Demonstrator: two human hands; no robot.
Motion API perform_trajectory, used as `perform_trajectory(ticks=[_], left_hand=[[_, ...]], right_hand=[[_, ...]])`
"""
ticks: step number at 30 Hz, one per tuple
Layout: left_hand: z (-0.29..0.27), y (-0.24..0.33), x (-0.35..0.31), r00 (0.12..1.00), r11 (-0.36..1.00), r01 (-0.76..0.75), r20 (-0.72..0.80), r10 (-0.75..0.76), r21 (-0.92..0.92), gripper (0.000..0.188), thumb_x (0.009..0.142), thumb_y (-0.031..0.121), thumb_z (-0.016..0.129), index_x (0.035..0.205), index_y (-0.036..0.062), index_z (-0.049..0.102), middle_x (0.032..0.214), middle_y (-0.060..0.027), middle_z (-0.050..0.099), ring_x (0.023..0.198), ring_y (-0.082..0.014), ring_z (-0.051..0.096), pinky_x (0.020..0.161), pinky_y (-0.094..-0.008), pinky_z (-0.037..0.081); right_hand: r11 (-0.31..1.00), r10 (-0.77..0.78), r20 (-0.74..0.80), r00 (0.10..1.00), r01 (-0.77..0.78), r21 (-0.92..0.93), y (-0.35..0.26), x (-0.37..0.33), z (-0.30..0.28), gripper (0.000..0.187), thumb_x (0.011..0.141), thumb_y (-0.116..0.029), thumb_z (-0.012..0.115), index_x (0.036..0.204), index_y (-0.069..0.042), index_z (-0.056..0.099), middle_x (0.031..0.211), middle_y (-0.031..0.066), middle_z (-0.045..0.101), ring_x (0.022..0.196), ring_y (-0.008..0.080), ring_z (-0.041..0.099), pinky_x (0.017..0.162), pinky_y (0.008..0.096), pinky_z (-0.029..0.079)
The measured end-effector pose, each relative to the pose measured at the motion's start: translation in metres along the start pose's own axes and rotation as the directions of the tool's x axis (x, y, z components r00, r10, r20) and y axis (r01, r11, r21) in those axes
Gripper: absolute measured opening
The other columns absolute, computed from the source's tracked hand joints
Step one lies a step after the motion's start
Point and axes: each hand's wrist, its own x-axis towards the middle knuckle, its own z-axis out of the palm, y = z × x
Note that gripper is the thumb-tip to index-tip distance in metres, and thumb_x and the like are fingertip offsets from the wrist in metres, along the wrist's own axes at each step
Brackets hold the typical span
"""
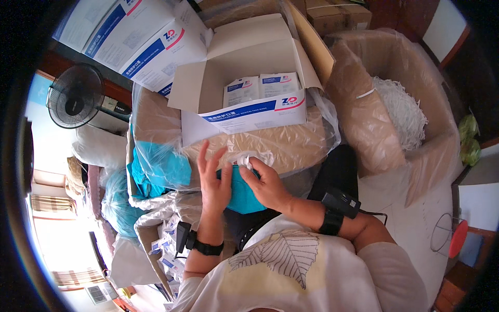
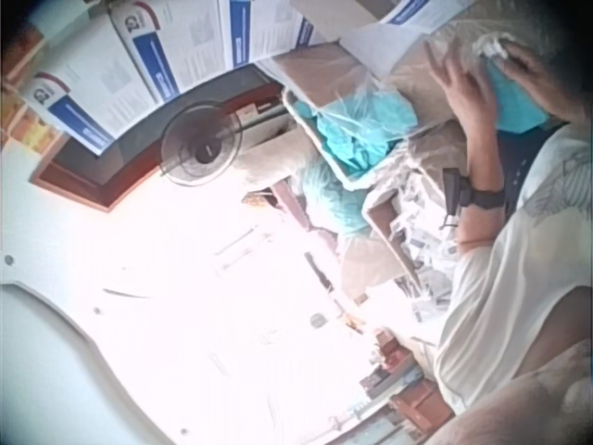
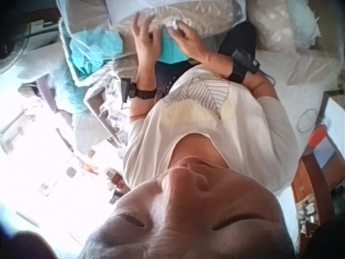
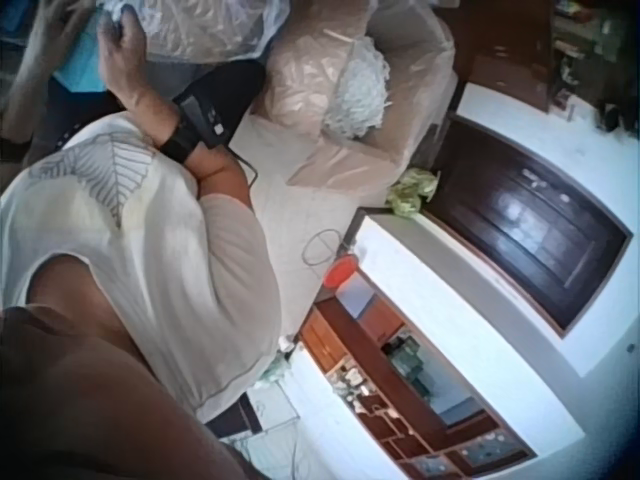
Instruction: Packing individual face masks from larger boxes into individual bags or small retail boxes.
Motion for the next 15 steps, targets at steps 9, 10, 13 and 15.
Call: perform_trajectory(ticks=[9, 10, 13, 15], left_hand=[[0.0, -0.021, -0.027, 0.88, 0.927, 0.366, 0.355, -0.316, -0.081, 0.023, 0.089, 0.026, 0.046, 0.096, 0.0064, 0.057, 0.078, -0.0156, 0.06, 0.076, -0.032, 0.06, 0.064, -0.0353, 0.046], [0.0, -0.028, -0.03, 0.872, 0.92, 0.379, 0.37, -0.321, -0.094, 0.023, 0.089, 0.026, 0.046, 0.093, 0.006, 0.057, 0.074, -0.0155, 0.06, 0.073, -0.0324, 0.06, 0.062, -0.0356, 0.045], [-0.006, -0.02, -0.027, 0.876, 0.924, 0.381, 0.338, -0.344, -0.046, 0.023, 0.089, 0.026, 0.047, 0.086, 0.0048, 0.055, 0.071, -0.0159, 0.058, 0.071, -0.0329, 0.059, 0.06, -0.0363, 0.045], [-0.01, -0.015, -0.025, 0.917, 0.957, 0.291, 0.287, -0.277, -0.007, 0.022, 0.088, 0.026, 0.049, 0.085, 0.005, 0.055, 0.071, -0.0163, 0.058, 0.07, -0.0328, 0.059, 0.059, -0.0369, 0.045]], right_hand=[[0.996, 0.069, 0.077, 0.995, -0.073, 0.043, -0.002, 0.002, -0.008, 0.02, 0.092, -0.02, 0.044, 0.097, -0.003, 0.052, 0.095, 0.0015, 0.055, 0.084, 0.0053, 0.048, 0.073, 0.0202, 0.04], [0.995, 0.056, 0.121, 0.991, -0.065, 0.074, -0.003, 0.005, -0.009, 0.022, 0.093, -0.022, 0.042, 0.097, -0.003, 0.052, 0.097, 0.0023, 0.055, 0.085, 0.0063, 0.048, 0.075, 0.021, 0.04], [0.971, 0.077, 0.219, 0.973, -0.123, 0.205, -0.009, 0.012, -0.012, 0.028, 0.094, -0.026, 0.037, 0.098, -0.002, 0.051, 0.101, 0.0042, 0.054, 0.089, 0.0087, 0.048, 0.08, 0.023, 0.04], [0.957, 0.13, 0.278, 0.952, -0.193, 0.215, -0.023, 0.017, -0.012, 0.033, 0.095, -0.029, 0.033, 0.099, -0.002, 0.051, 0.103, 0.0053, 0.053, 0.09, 0.0089, 0.048, 0.081, 0.0233, 0.04]])
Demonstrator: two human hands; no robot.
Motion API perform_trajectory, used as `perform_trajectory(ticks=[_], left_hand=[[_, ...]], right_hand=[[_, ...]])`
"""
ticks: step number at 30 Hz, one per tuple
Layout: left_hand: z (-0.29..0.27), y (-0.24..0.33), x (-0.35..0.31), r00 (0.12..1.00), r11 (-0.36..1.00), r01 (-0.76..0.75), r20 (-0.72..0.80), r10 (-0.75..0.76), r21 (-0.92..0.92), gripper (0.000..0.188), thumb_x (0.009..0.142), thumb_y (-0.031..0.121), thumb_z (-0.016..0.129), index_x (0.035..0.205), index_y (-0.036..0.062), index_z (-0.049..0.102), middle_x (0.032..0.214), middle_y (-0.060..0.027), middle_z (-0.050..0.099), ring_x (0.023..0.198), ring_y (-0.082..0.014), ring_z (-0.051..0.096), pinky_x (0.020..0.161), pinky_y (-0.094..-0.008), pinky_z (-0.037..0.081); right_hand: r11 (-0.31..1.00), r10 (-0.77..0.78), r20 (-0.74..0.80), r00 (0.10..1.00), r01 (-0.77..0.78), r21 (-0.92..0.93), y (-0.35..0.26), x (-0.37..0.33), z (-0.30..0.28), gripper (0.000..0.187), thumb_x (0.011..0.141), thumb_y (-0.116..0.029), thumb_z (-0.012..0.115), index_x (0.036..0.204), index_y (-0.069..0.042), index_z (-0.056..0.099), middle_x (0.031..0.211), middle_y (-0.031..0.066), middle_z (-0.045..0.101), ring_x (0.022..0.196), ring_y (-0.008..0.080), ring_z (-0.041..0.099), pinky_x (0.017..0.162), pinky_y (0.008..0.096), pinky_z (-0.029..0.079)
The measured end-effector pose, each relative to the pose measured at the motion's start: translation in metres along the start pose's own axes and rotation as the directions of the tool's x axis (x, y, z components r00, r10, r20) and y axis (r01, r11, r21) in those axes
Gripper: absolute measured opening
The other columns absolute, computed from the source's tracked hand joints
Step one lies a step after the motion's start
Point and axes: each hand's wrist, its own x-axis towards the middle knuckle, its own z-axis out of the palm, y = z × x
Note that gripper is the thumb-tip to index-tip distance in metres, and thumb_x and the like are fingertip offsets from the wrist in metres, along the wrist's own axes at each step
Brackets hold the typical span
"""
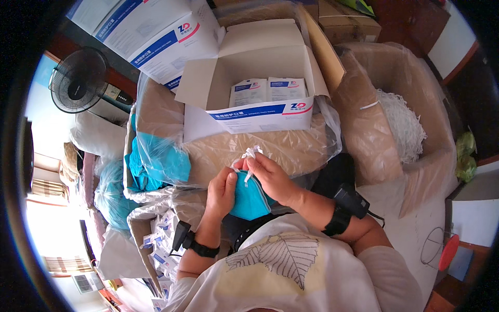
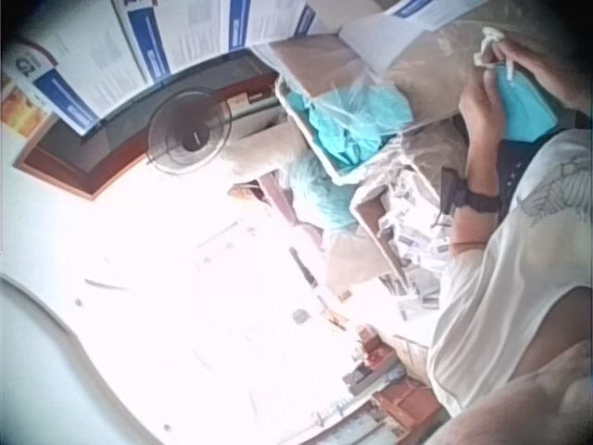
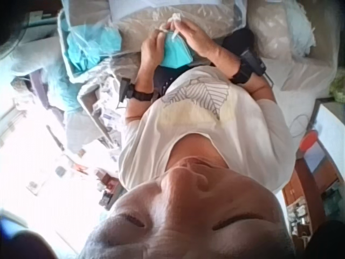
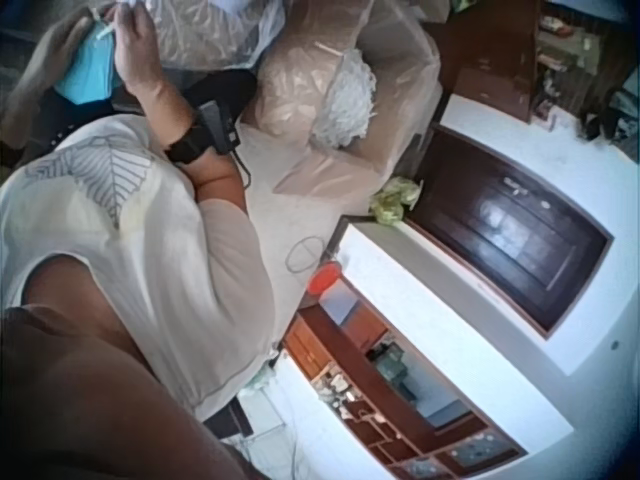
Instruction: Packing individual face masks from larger boxes into individual bags or small retail boxes.
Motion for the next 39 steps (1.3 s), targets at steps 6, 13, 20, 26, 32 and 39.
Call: perform_trajectory(ticks=[6, 13, 20, 26, 32, 39], left_hand=[[-0.009, 0.0, 0.0, 0.984, 0.978, -0.171, -0.037, 0.177, 0.116, 0.022, 0.085, 0.023, 0.052, 0.101, 0.0096, 0.058, 0.078, -0.0164, 0.061, 0.071, -0.0327, 0.06, 0.059, -0.0394, 0.046], [-0.011, 0.0, 0.002, 0.999, 0.999, -0.043, 0.018, 0.043, 0.008, 0.028, 0.086, 0.025, 0.052, 0.107, 0.0066, 0.056, 0.081, -0.0143, 0.062, 0.075, -0.0272, 0.062, 0.063, -0.0334, 0.047], [-0.002, -0.028, -0.002, 0.978, 0.754, 0.132, 0.21, 0.008, -0.644, 0.028, 0.091, 0.028, 0.046, 0.099, 0.0025, 0.056, 0.086, -0.0011, 0.058, 0.079, -0.0093, 0.051, 0.072, -0.0249, 0.043], [-0.029, -0.018, 0.004, 0.97, 0.685, 0.242, 0.182, -0.159, -0.687, 0.018, 0.087, 0.021, 0.049, 0.079, 0.0061, 0.054, 0.071, -0.0029, 0.054, 0.063, -0.0148, 0.052, 0.057, -0.0273, 0.043], [-0.056, -0.015, 0.033, 0.811, 0.807, -0.584, 0.095, 0.577, 0.091, 0.031, 0.085, 0.028, 0.049, 0.066, 0.003, 0.052, 0.06, -0.0128, 0.049, 0.053, -0.0319, 0.051, 0.049, -0.0366, 0.041], [-0.041, -0.01, 0.05, 0.806, 0.801, -0.59, 0.135, 0.577, 0.099, 0.027, 0.082, 0.025, 0.051, 0.067, 0.0033, 0.054, 0.061, -0.012, 0.052, 0.055, -0.0322, 0.053, 0.05, -0.0379, 0.043]], right_hand=[[0.971, 0.222, -0.012, 0.975, -0.222, -0.091, 0.007, -0.001, 0.003, 0.029, 0.092, -0.03, 0.045, 0.097, -0.003, 0.055, 0.08, -0.0011, 0.052, 0.071, 0.0063, 0.046, 0.063, 0.0214, 0.038], [0.983, 0.106, -0.148, 0.983, -0.08, 0.168, 0.015, 0.005, 0.01, 0.029, 0.092, -0.031, 0.044, 0.089, -0.004, 0.055, 0.082, 0.0033, 0.055, 0.08, 0.0097, 0.05, 0.074, 0.0243, 0.04], [0.994, -0.106, 0.092, 0.99, 0.103, 0.035, -0.014, 0.005, 0.01, 0.031, 0.093, -0.027, 0.038, 0.078, -0.004, 0.051, 0.086, 0.009, 0.059, 0.083, 0.0187, 0.055, 0.077, 0.0328, 0.043], [0.537, -0.478, 0.674, 0.563, 0.795, -0.283, -0.06, -0.007, 0.072, 0.023, 0.085, -0.017, 0.05, 0.068, -0.003, 0.05, 0.067, 0.0118, 0.052, 0.068, 0.0309, 0.052, 0.063, 0.0392, 0.041], [0.673, -0.316, 0.725, 0.612, 0.684, -0.283, -0.071, -0.026, 0.064, 0.032, 0.088, -0.017, 0.046, 0.059, -0.002, 0.044, 0.057, 0.012, 0.047, 0.055, 0.0318, 0.048, 0.054, 0.0393, 0.038], [0.712, -0.226, 0.67, 0.707, 0.59, -0.381, -0.066, -0.039, 0.047, 0.034, 0.089, -0.017, 0.045, 0.058, -0.002, 0.042, 0.055, 0.012, 0.044, 0.056, 0.0316, 0.047, 0.054, 0.0387, 0.037]])
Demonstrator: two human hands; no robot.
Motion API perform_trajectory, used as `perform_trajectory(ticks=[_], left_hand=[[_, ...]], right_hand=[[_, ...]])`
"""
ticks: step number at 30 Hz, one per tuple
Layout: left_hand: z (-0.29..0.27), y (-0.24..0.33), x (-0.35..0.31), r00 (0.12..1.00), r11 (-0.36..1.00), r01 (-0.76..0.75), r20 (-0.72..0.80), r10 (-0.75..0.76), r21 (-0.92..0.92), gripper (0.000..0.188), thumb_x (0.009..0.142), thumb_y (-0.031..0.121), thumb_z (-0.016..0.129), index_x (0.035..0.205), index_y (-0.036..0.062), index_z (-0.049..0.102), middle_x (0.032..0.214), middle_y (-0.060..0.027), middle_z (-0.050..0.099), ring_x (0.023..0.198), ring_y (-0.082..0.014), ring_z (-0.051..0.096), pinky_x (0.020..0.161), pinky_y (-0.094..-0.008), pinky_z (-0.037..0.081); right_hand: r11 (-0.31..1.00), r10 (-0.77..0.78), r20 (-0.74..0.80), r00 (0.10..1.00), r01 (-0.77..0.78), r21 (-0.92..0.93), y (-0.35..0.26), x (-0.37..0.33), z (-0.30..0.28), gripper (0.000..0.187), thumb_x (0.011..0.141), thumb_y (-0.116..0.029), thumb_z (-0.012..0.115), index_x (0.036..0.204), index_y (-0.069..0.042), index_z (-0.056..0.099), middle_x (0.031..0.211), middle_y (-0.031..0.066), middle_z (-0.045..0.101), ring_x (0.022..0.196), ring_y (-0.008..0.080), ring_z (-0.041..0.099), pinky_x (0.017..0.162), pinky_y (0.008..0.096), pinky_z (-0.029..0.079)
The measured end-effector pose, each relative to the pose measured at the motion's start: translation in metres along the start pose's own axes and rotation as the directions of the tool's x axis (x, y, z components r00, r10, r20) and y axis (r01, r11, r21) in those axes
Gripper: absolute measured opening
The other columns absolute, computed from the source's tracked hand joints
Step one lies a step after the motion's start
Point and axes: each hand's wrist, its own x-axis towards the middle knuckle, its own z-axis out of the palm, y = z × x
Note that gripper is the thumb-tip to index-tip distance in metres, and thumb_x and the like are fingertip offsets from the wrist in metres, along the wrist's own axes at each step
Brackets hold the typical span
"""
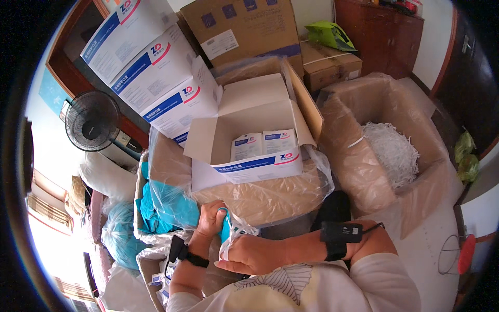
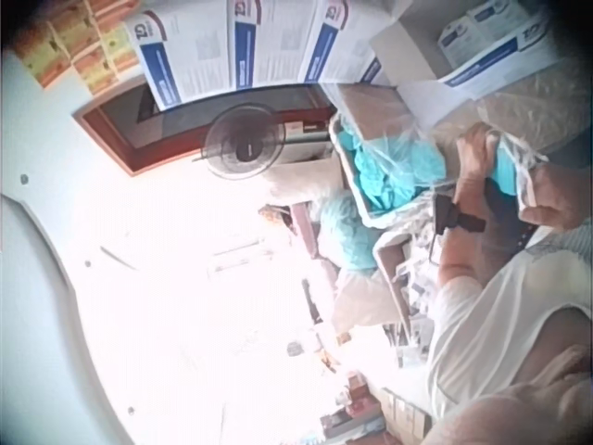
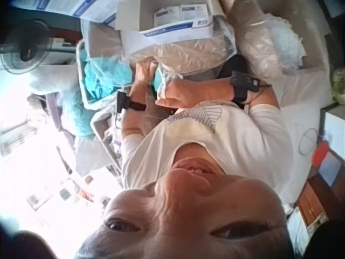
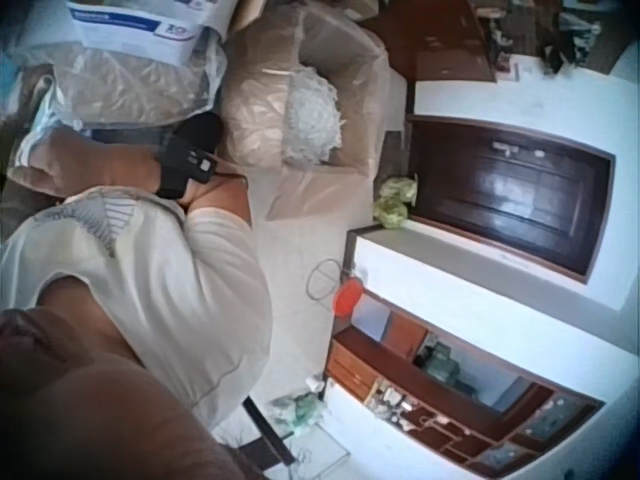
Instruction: Packing individual face masks from larger boxes into individual bags or small retail boxes.
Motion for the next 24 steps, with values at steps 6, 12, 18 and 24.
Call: perform_trajectory(ticks=[6, 12, 18, 24], left_hand=[[-0.005, -0.088, -0.052, 0.899, 0.858, 0.438, -0.124, -0.42, 0.27, 0.033, 0.086, 0.026, 0.044, 0.069, 0.0006, 0.056, 0.063, -0.0161, 0.055, 0.057, -0.0318, 0.055, 0.051, -0.0371, 0.043], [-0.065, -0.038, -0.03, 0.641, 0.718, 0.468, -0.362, -0.677, -0.515, 0.039, 0.093, 0.032, 0.038, 0.068, 0.0069, 0.051, 0.056, -0.0009, 0.043, 0.051, -0.0128, 0.042, 0.049, -0.0295, 0.035], [-0.022, -0.027, -0.025, 0.983, -0.285, 0.026, 0.076, -0.168, -0.958, 0.055, 0.086, 0.056, 0.034, 0.097, 0.0051, 0.052, 0.063, -0.0059, 0.039, 0.058, -0.0131, 0.036, 0.05, -0.026, 0.028], [0.002, 0.019, -0.021, 0.882, -0.44, 0.066, 0.258, -0.394, -0.895, 0.074, 0.082, 0.064, 0.031, 0.129, 0.0058, 0.034, 0.066, -0.0047, 0.041, 0.057, -0.0119, 0.036, 0.049, -0.0236, 0.028]], right_hand=[[0.904, 0.3, 0.087, 0.95, -0.312, 0.294, -0.023, -0.011, -0.025, 0.025, 0.088, -0.015, 0.044, 0.066, -0.003, 0.046, 0.065, 0.0106, 0.049, 0.062, 0.0232, 0.05, 0.06, 0.0356, 0.04], [0.838, 0.54, -0.576, 0.614, -0.328, 0.435, 0.009, -0.014, -0.083, 0.028, 0.091, -0.024, 0.041, 0.069, -0.008, 0.049, 0.058, -0.0014, 0.043, 0.052, 0.0077, 0.041, 0.05, 0.0232, 0.036], [0.7, 0.656, -0.317, 0.685, -0.395, 0.595, 0.049, 0.009, -0.085, 0.021, 0.089, -0.027, 0.046, 0.087, -0.006, 0.05, 0.071, -0.0025, 0.045, 0.061, 0.0088, 0.042, 0.057, 0.0244, 0.038], [0.933, 0.351, -0.105, 0.93, -0.357, -0.04, 0.02, 0.051, -0.059, 0.04, 0.077, -0.036, 0.061, 0.1, -0.003, 0.052, 0.091, 0.0063, 0.059, 0.077, 0.0164, 0.057, 0.069, 0.0294, 0.043]])
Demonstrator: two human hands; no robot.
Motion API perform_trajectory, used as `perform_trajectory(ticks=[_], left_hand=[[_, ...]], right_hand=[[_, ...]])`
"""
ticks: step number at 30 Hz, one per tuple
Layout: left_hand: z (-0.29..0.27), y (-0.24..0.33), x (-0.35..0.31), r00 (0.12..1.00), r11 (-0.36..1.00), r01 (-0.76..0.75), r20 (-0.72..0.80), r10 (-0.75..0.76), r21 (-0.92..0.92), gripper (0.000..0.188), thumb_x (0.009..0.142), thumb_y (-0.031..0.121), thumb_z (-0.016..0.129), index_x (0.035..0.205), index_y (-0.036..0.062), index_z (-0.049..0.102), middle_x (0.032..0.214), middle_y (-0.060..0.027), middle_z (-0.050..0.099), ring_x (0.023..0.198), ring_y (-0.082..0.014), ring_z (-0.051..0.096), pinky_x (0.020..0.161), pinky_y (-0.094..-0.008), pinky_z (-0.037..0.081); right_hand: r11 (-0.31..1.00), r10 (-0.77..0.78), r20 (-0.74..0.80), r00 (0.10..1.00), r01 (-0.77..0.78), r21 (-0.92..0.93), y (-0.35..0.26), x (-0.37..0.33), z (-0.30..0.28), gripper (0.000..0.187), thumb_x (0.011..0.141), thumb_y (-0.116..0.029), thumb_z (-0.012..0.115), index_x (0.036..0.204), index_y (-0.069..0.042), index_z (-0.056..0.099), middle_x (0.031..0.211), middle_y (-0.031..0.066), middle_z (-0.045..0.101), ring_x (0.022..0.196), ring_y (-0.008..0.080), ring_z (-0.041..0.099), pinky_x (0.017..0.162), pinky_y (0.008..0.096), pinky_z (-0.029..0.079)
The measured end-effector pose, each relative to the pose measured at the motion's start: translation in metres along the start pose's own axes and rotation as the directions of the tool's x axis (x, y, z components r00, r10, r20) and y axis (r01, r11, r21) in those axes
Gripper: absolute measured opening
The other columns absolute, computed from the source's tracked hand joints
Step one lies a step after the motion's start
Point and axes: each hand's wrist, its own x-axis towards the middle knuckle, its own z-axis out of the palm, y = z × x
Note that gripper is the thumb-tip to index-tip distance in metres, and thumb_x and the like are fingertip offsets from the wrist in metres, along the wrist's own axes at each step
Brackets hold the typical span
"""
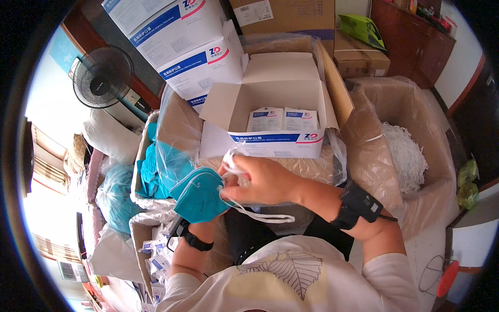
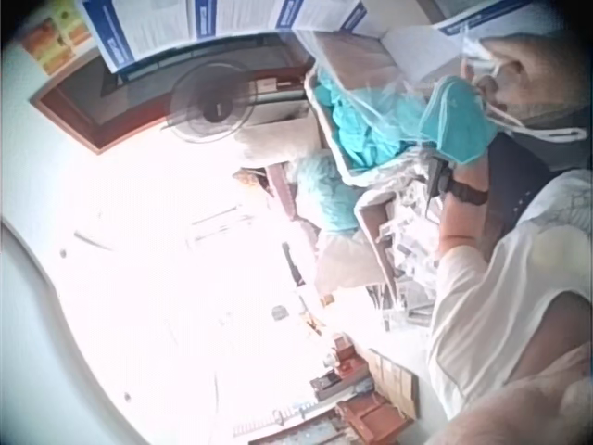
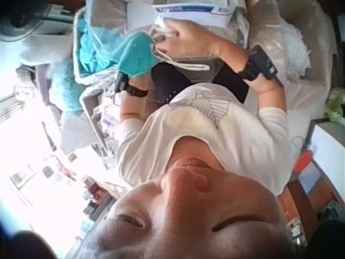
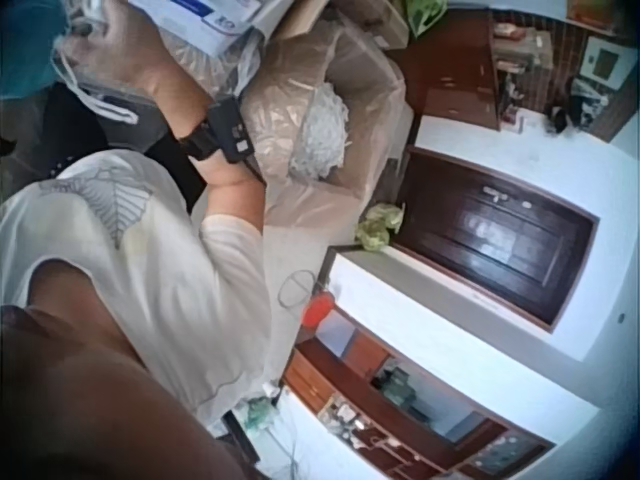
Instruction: Packing individual face masks from larger boxes into individual bags or small retail boxes.
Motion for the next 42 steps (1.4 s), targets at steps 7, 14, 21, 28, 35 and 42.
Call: perform_trajectory(ticks=[7, 14, 21, 28, 35, 42], left_hand=[[0.011, -0.016, -0.004, 0.965, 0.979, -0.006, -0.257, 0.059, 0.201, 0.074, 0.084, 0.064, 0.025, 0.126, 0.0047, 0.036, 0.087, -0.0123, 0.055, 0.072, -0.0196, 0.054, 0.064, -0.0277, 0.046], [-0.043, -0.026, -0.007, 0.994, 0.992, 0.102, 0.032, -0.104, 0.069, 0.078, 0.081, 0.065, 0.024, 0.133, 0.0075, 0.028, 0.106, -0.0114, 0.055, 0.095, -0.0256, 0.056, 0.081, -0.0354, 0.047], [-0.075, 0.007, -0.024, 1.0, 0.566, 0.008, 0.007, -0.023, 0.824, 0.035, 0.091, 0.028, 0.044, 0.113, 0.0041, 0.055, 0.111, -0.0101, 0.055, 0.101, -0.0157, 0.051, 0.082, -0.0314, 0.043], [0.037, 0.046, -0.033, 0.888, -0.38, -0.033, 0.201, 0.414, 0.925, 0.026, 0.085, 0.026, 0.052, 0.1, 0.0063, 0.059, 0.102, -0.0068, 0.059, 0.098, -0.0211, 0.054, 0.089, -0.0375, 0.038], [0.052, 0.005, -0.013, 0.96, -0.76, -0.073, 0.252, 0.122, 0.645, 0.029, 0.078, 0.031, 0.059, 0.097, 0.0097, 0.059, 0.087, -0.0084, 0.061, 0.082, -0.026, 0.058, 0.077, -0.0383, 0.043], [0.047, 0.0, -0.011, 0.932, -0.744, 0.066, 0.226, 0.284, 0.665, 0.028, 0.077, 0.036, 0.059, 0.086, 0.0098, 0.056, 0.069, -0.0069, 0.06, 0.064, -0.0267, 0.059, 0.059, -0.0367, 0.045]], right_hand=[[0.85, 0.001, -0.023, 1.0, -0.013, -0.527, 0.024, 0.007, 0.029, 0.053, 0.067, -0.045, 0.068, 0.097, -0.005, 0.053, 0.089, 0.0108, 0.052, 0.076, 0.0242, 0.059, 0.067, 0.0343, 0.046], [0.948, -0.033, -0.029, 0.999, 0.022, -0.318, 0.039, -0.002, 0.043, 0.028, 0.077, -0.024, 0.064, 0.09, -0.002, 0.054, 0.085, 0.0097, 0.052, 0.072, 0.0203, 0.059, 0.064, 0.0313, 0.046], [0.982, 0.175, 0.073, 0.982, -0.169, -0.079, 0.048, -0.02, 0.026, 0.03, 0.082, -0.021, 0.059, 0.102, 0.0, 0.053, 0.08, 0.0137, 0.059, 0.072, 0.0193, 0.058, 0.066, 0.0291, 0.044], [0.944, 0.266, 0.1, 0.959, -0.238, -0.23, 0.046, -0.02, 0.021, 0.029, 0.081, -0.026, 0.057, 0.093, -0.001, 0.052, 0.081, 0.019, 0.059, 0.075, 0.0339, 0.058, 0.066, 0.0386, 0.044], [0.951, 0.231, 0.066, 0.971, -0.211, -0.227, 0.055, -0.025, 0.042, 0.027, 0.08, -0.025, 0.055, 0.096, -0.004, 0.051, 0.082, 0.0182, 0.059, 0.078, 0.0356, 0.057, 0.067, 0.0423, 0.045], [0.978, 0.191, -0.041, 0.981, -0.194, -0.082, 0.061, -0.032, 0.054, 0.027, 0.081, -0.024, 0.056, 0.1, -0.005, 0.049, 0.068, 0.0107, 0.05, 0.061, 0.0288, 0.051, 0.057, 0.0364, 0.04]])
